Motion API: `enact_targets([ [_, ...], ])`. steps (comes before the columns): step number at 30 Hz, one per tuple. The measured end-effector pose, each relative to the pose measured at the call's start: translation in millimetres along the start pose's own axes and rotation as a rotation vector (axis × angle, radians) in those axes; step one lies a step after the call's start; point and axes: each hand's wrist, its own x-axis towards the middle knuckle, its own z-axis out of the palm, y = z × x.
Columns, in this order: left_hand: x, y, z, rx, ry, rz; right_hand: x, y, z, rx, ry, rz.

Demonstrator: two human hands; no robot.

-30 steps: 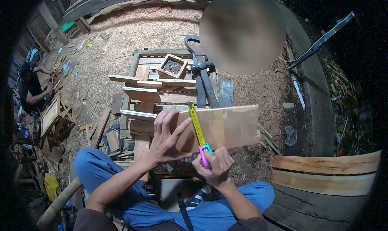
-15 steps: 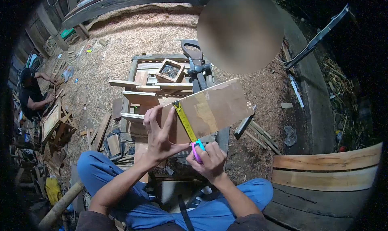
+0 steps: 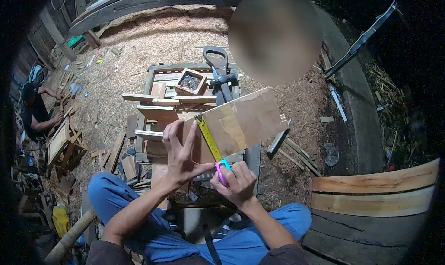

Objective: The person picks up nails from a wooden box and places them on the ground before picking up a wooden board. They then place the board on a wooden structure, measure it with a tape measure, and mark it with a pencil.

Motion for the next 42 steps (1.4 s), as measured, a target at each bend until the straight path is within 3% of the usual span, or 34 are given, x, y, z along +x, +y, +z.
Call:
enact_targets([
  [19,2.4,-5.9,10.5,-0.038,0.003,0.006,-0.8,4.6,0.4,-0.005,-0.012,0.022],
  [34,-1.4,-6.2,23.3,-0.149,-0.114,-0.096,0.1,13.0,-3.6,0.033,-0.023,0.109],
  [42,-24.8,-15.5,41.0,-0.201,-0.257,0.015,1.7,17.8,-13.2,0.017,0.031,0.153],
])
